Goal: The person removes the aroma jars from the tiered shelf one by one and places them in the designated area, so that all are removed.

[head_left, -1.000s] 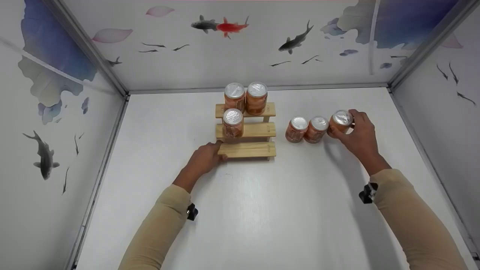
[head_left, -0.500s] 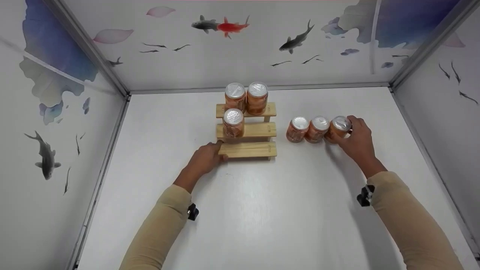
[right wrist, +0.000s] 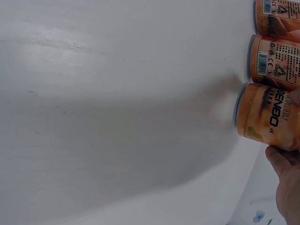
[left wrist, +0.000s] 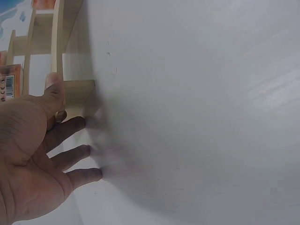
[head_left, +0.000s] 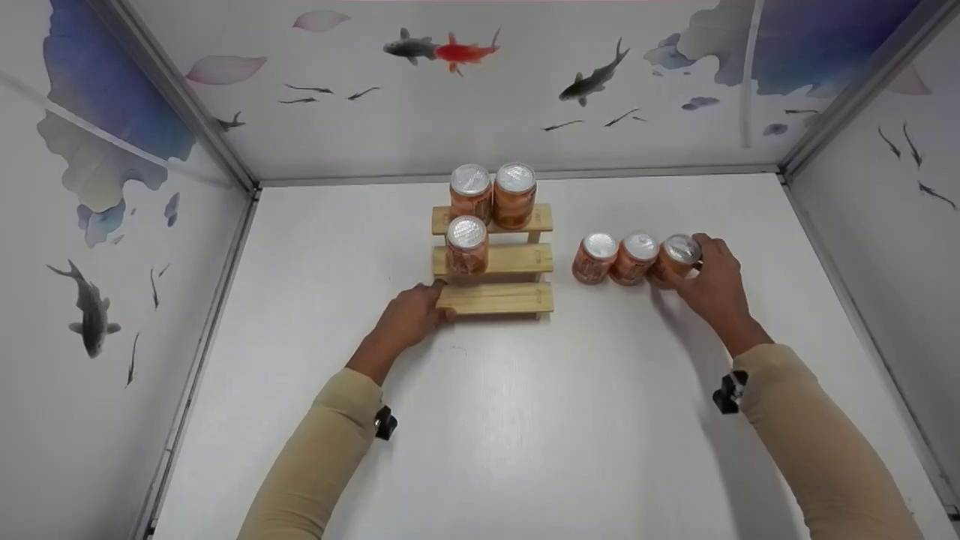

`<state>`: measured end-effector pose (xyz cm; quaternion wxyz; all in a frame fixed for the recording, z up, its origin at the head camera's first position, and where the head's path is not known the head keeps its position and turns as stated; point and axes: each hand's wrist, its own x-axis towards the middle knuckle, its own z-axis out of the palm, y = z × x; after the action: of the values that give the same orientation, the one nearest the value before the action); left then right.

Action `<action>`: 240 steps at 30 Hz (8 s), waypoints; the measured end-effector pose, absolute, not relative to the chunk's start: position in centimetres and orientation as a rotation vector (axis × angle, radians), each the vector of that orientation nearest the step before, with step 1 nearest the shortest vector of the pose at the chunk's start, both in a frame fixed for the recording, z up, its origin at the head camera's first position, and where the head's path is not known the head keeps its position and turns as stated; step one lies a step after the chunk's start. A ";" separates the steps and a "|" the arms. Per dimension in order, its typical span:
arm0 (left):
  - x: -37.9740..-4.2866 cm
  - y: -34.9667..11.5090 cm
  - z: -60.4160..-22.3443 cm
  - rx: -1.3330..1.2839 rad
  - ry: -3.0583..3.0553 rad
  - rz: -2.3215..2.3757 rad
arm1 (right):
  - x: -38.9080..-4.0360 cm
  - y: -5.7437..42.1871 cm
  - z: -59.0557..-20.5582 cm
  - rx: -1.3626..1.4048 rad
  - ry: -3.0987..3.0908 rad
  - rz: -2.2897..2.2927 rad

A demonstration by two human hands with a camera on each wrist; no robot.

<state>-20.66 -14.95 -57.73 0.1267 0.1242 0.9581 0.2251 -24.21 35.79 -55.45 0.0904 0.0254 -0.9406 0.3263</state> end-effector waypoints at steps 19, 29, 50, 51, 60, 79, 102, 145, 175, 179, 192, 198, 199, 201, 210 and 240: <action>-20.2 -14.4 -56.6 0.305 2.764 0.671 | -24.2 36.1 -55.2 0.112 -2.856 0.995; -20.2 -14.3 -56.6 0.281 2.758 0.677 | -24.1 36.1 -54.6 0.121 -2.867 0.832; -20.3 -14.3 -56.6 0.268 2.735 0.695 | -24.2 30.7 -51.4 0.323 -2.719 0.782; -20.3 -14.2 -56.6 0.266 2.735 0.695 | -24.1 30.3 -51.3 0.338 -2.718 0.790; -20.2 -14.2 -56.2 0.272 2.746 0.703 | -23.5 26.8 -50.0 0.433 -2.708 0.883; -20.5 -14.3 -56.1 0.282 2.752 0.667 | -24.0 21.0 -48.9 0.593 -2.703 0.947; -20.5 -13.9 -56.2 0.250 2.729 0.653 | -23.5 13.3 -49.4 0.793 -2.668 1.041; -20.4 -14.0 -56.2 0.293 2.762 0.624 | -24.7 7.6 -49.7 0.752 -2.707 1.074; -20.3 -14.0 -56.2 0.313 2.785 0.614 | -24.5 7.6 -50.3 0.729 -2.623 1.099; -20.4 -14.0 -56.4 0.318 2.798 0.596 | -24.4 8.0 -50.1 0.736 -2.613 1.084; -20.6 -14.3 -56.8 0.325 2.785 0.644 | -24.3 9.5 -49.7 0.725 -2.635 1.057; -20.4 -14.0 -56.2 0.279 2.754 0.645 | -24.2 10.6 -49.8 0.752 -2.612 1.078; -20.4 -14.0 -56.2 0.276 2.756 0.635 | -24.2 10.8 -49.8 0.757 -2.607 1.079; -20.4 -13.9 -56.2 0.275 2.756 0.623 | -24.2 11.1 -49.9 0.768 -2.598 1.081; -20.5 -14.1 -56.3 0.273 2.720 0.675 | -23.8 12.9 -49.9 0.771 -2.599 1.034; -20.5 -14.4 -56.8 0.299 2.745 0.714 | -22.1 19.1 -50.4 0.633 -2.650 0.868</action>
<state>-20.47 -14.39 -56.83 0.1443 0.1037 0.9524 0.2478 -22.14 19.13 -50.44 0.1405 0.2191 -0.9176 0.3006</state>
